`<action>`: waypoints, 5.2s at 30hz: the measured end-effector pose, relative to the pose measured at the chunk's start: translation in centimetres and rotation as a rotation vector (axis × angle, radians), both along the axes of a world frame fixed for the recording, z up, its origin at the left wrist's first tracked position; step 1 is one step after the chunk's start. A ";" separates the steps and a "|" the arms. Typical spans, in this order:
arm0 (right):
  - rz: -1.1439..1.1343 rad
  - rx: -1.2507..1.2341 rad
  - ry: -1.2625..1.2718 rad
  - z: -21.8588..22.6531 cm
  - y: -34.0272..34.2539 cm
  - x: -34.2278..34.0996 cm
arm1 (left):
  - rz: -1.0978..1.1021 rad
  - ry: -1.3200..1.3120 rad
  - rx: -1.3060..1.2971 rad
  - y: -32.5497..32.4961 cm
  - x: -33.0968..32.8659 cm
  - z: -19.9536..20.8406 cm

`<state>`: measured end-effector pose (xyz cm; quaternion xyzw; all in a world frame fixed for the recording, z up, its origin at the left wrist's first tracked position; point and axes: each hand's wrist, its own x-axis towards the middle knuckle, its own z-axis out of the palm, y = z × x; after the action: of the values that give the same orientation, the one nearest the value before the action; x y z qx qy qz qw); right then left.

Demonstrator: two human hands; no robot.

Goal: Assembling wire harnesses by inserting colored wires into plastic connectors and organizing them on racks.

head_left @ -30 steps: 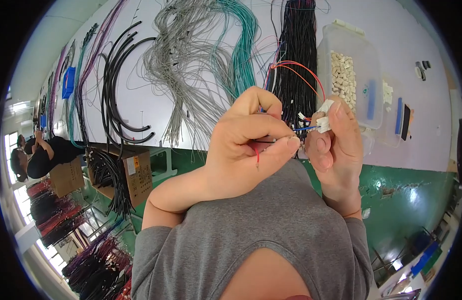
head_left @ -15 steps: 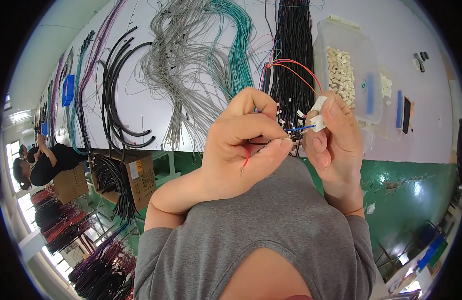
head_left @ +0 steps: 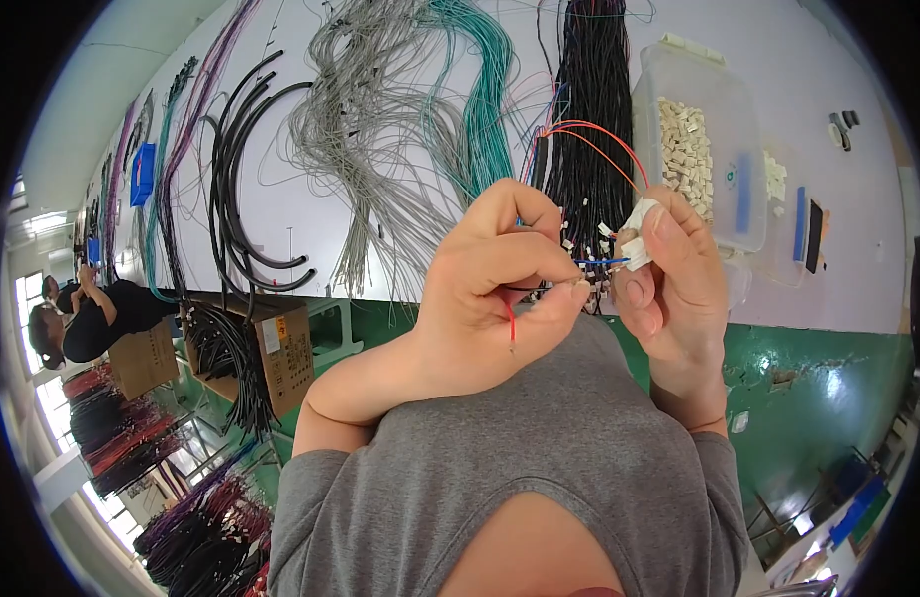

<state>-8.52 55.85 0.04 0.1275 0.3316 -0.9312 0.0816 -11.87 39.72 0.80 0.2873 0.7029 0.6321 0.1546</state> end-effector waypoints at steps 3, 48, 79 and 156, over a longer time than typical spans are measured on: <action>0.019 0.001 0.008 0.0 0.1 0.0 | -0.019 0.056 -0.009 0.1 -0.1 0.0; -0.190 0.415 0.115 0.1 0.3 1.4 | 0.007 -0.435 0.148 0.4 -0.3 -0.8; -0.077 0.315 0.108 0.2 0.2 1.3 | 0.128 0.607 -0.055 1.2 0.0 -0.5; -0.520 1.621 -0.621 -17.9 29.3 1.6 | 0.028 0.001 -0.297 0.0 -1.7 -1.6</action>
<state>-6.96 85.12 -17.82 0.4622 0.8094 -0.3249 -0.1603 -13.58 39.72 -0.82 0.2518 0.7926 0.5231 0.1863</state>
